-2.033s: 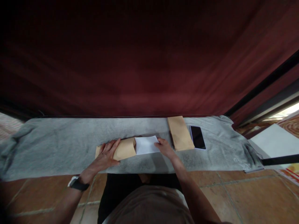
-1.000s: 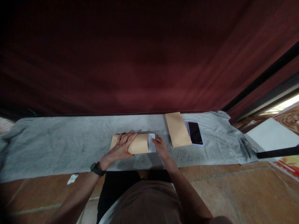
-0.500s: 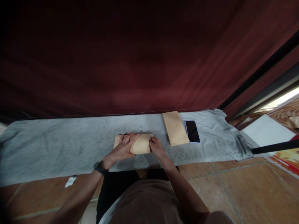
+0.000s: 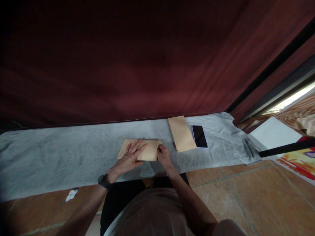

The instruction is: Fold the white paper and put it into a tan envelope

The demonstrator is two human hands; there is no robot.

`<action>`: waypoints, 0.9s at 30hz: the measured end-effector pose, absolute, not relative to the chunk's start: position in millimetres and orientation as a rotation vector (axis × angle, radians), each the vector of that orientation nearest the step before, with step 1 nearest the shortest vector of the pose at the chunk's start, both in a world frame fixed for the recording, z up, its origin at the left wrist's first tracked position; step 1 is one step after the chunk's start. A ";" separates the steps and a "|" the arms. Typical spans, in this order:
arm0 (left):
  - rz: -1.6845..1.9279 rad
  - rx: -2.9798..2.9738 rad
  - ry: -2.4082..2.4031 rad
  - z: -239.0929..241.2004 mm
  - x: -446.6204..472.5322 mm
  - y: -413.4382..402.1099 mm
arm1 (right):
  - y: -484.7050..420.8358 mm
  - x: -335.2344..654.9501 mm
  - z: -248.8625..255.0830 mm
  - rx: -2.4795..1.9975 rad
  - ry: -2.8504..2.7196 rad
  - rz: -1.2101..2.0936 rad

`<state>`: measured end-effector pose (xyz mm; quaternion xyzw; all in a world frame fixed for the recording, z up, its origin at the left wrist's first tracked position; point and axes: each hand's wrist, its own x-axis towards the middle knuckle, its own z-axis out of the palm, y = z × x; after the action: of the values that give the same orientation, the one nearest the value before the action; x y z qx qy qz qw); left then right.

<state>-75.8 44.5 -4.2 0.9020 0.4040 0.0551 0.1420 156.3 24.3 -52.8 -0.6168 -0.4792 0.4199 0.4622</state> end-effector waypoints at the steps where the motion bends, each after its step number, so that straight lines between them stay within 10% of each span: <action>1: 0.182 2.615 1.169 -8.0 -74.4 38.4 | 24.2 156.9 -55.0 -1.511 -1.159 1.036; 27: 0.270 2.819 1.280 -10.9 -88.9 60.8 | 15.6 151.3 -35.2 -1.387 -0.848 1.352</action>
<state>-88.9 60.8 -10.9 0.9070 0.4117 0.0870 0.0169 151.3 15.6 -35.2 -0.5713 -0.3494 0.5571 0.4911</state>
